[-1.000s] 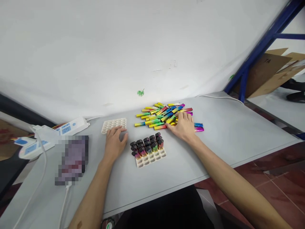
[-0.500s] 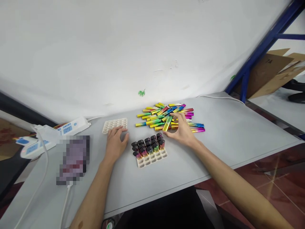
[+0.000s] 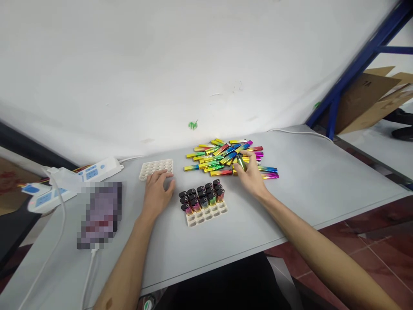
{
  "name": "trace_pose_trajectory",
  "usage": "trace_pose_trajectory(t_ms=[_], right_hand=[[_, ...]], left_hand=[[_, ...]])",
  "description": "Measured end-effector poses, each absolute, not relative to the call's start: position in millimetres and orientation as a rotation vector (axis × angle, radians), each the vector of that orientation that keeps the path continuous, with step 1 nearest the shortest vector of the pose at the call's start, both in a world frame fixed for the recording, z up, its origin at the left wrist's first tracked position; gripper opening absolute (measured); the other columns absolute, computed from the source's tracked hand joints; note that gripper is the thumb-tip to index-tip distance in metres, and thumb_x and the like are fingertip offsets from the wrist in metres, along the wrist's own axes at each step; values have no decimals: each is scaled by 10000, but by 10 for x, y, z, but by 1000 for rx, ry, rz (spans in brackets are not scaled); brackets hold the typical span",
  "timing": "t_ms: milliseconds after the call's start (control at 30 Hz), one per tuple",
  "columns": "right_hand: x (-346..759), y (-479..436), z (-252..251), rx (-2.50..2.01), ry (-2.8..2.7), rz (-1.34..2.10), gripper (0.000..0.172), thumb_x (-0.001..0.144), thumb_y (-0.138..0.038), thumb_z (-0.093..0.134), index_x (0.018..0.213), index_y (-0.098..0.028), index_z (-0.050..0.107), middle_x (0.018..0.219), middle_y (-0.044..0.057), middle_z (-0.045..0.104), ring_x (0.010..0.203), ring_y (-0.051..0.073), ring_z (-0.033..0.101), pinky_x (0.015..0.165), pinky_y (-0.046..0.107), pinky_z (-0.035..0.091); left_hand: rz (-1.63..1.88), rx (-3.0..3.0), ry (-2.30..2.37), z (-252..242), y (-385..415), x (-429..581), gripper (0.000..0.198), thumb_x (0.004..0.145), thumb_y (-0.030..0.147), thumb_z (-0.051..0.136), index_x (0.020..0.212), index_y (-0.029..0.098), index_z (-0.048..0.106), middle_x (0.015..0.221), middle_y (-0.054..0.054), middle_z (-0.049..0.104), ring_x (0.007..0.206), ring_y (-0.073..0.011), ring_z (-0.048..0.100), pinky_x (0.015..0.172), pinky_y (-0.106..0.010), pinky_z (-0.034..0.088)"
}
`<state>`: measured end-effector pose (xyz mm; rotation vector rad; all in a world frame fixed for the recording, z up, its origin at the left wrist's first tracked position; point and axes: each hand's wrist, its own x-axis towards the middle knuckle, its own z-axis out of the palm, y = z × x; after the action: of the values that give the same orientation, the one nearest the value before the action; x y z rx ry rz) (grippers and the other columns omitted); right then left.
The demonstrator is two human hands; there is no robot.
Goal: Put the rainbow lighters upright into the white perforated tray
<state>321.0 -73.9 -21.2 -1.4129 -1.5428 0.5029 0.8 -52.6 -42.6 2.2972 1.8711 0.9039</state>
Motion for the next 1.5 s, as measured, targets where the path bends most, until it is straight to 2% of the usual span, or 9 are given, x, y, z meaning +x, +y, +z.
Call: trace_pose_trajectory(t_ms=[133,300,400,467,533,633,900,1167,1500], right_hand=[[3200,-742,-159,-1353,-1386,705,357,981,-470,428,1244,-233,477,755,-24,523,618,153,501,586,292,439],[3144,-783,-69,-1165,-1326,918,395,995,-563,376,1240,-277,498,608,-65,405,505,137,412,474,251,353],[3145,-780,-53,-1143,-1217,1055,402,962,-626,399,1055,-266,554,589,-65,344,458,125,317,437,254,269],[3155,-768,-58,-1149,-1136,1189,499,932,-694,375,859,-237,564,571,-54,330,445,117,269,427,260,221],[3163,-757,-63,-1149,-1057,1321,584,910,-734,349,675,-223,505,527,-49,301,433,108,227,424,260,180],[3164,-745,-60,-1111,-941,1474,588,914,-677,376,542,-222,392,482,-58,235,422,93,149,421,253,124],[3161,-731,-37,-1106,-829,1533,514,927,-489,341,490,-219,337,441,-61,206,403,80,98,397,243,80],[3177,-736,-29,-1091,-806,1567,559,925,-599,389,523,-211,358,470,-74,199,414,72,97,392,226,90],[3165,-733,-55,-1116,-842,1581,518,930,-517,364,511,-212,349,450,-66,230,390,69,123,378,218,97]], left_hand=[[901,2292,1873,-422,-532,13,252,889,330,513,1043,212,674,1257,-108,621,1225,-308,507,1110,-511,374],[904,2290,1875,-420,-529,16,250,891,328,513,1038,209,676,1252,-110,625,1219,-305,514,1103,-503,381],[901,2290,1876,-424,-525,13,245,889,322,516,1040,210,674,1254,-109,623,1225,-308,511,1103,-505,379],[900,2295,1871,-426,-525,11,245,890,318,516,1044,209,673,1256,-109,622,1224,-306,514,1108,-506,373],[900,2302,1866,-427,-527,10,249,891,316,516,1050,207,673,1257,-109,621,1220,-302,518,1114,-505,366],[903,2303,1868,-430,-529,11,253,893,320,516,1052,205,676,1257,-110,621,1221,-305,515,1113,-504,369],[899,2310,1869,-451,-512,-5,256,896,321,518,1054,199,678,1258,-109,625,1216,-304,521,1108,-516,373],[907,2316,1873,-441,-520,0,259,895,311,523,1063,194,680,1262,-111,623,1217,-309,512,1105,-498,381],[905,2319,1862,-431,-524,5,243,895,302,522,1051,198,676,1264,-113,626,1215,-304,519,1101,-511,383]])
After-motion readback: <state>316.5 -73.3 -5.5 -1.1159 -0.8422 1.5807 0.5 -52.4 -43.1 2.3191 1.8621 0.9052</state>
